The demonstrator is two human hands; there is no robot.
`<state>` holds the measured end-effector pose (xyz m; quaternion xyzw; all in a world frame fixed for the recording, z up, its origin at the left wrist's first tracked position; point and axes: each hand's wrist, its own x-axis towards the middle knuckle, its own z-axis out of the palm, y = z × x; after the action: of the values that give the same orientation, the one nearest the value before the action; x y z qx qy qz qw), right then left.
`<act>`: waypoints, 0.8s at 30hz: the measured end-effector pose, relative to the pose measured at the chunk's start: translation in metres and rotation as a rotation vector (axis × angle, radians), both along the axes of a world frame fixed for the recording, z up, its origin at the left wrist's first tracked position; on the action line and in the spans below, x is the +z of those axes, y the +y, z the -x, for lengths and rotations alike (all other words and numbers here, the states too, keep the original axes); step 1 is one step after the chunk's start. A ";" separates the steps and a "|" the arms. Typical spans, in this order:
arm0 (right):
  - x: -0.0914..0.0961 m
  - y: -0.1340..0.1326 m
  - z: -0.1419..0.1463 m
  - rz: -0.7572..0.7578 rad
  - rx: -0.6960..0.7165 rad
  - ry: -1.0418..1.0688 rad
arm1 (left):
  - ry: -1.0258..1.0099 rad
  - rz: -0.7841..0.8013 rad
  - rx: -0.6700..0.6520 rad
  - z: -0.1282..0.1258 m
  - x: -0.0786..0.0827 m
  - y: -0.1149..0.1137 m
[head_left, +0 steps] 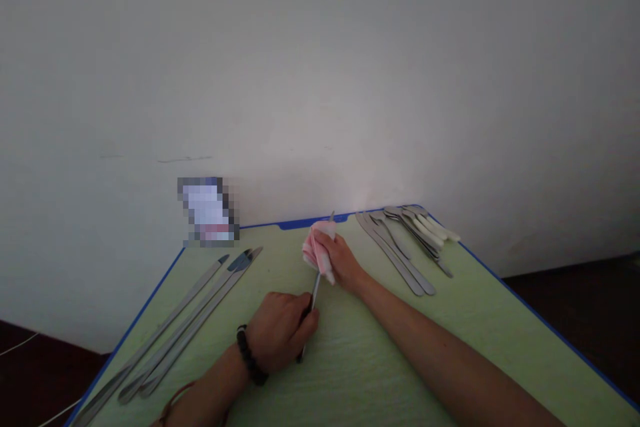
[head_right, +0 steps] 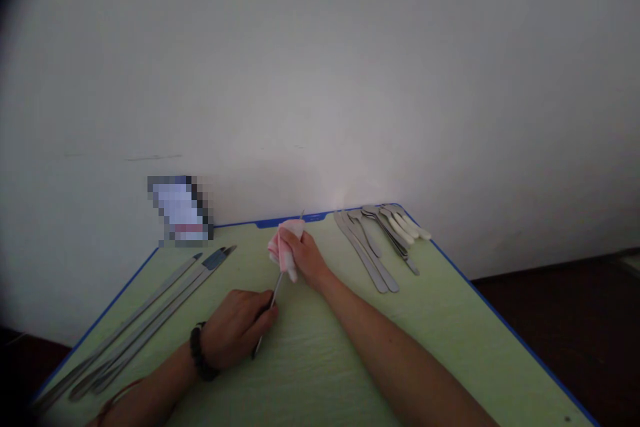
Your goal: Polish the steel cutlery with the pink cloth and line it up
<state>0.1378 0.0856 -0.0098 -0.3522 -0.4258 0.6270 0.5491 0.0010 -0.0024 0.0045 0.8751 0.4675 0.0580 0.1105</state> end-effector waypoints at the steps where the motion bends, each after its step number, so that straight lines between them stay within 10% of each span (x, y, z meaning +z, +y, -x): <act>1: 0.000 0.000 0.000 0.000 0.000 0.001 | 0.001 -0.005 0.000 0.000 0.000 0.000; 24: -0.006 0.016 -0.006 0.147 -0.299 0.253 | -0.106 -0.018 -0.184 0.005 -0.005 -0.004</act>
<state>0.1442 0.1012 -0.0155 -0.3692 -0.2495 0.6071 0.6579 -0.0041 -0.0064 -0.0005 0.9109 0.3783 0.0981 0.1322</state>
